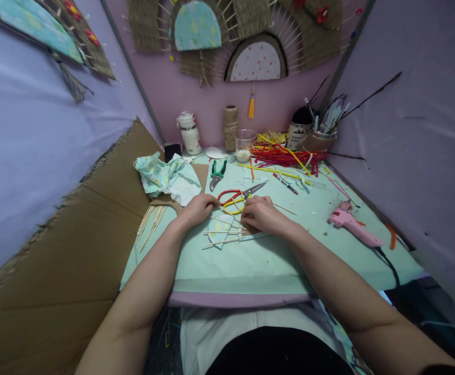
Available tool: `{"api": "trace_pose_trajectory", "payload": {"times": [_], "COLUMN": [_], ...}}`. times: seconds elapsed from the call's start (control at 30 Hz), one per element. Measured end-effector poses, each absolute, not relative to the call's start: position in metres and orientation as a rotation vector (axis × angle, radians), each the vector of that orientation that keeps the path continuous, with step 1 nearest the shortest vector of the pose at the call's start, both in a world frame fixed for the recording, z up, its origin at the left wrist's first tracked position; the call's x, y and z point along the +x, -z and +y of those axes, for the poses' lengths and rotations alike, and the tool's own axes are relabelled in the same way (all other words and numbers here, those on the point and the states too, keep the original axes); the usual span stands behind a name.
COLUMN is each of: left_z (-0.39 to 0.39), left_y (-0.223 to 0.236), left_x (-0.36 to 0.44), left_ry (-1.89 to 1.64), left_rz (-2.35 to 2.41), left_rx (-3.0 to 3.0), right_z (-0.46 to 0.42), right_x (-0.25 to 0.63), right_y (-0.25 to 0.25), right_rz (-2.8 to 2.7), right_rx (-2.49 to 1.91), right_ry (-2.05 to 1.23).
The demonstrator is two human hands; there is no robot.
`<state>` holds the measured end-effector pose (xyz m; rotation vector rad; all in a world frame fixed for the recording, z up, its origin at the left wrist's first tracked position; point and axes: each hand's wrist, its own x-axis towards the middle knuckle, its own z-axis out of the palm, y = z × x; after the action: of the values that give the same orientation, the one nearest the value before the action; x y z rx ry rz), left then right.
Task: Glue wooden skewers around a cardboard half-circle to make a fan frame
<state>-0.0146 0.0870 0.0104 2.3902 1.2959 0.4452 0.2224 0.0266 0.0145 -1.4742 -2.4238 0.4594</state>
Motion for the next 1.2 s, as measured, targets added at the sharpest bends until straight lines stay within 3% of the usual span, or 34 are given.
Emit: {"api": "trace_pose_trajectory", "payload": {"times": [0.97,1.2], "left_z": [0.087,0.09], "left_y": [-0.01,-0.008], "left_x": [-0.018,-0.021], "left_ry": [-0.446,-0.489], "left_rz": [1.295,1.308], "left_rx": [2.4,2.41], "right_z": [0.026,0.028], "right_x": [0.223,0.23], "right_y": [-0.018,-0.027], "right_rz": [-2.409,-2.199], "right_rx": [-1.481,-1.676], "right_ry": [-0.443,-0.364]}}
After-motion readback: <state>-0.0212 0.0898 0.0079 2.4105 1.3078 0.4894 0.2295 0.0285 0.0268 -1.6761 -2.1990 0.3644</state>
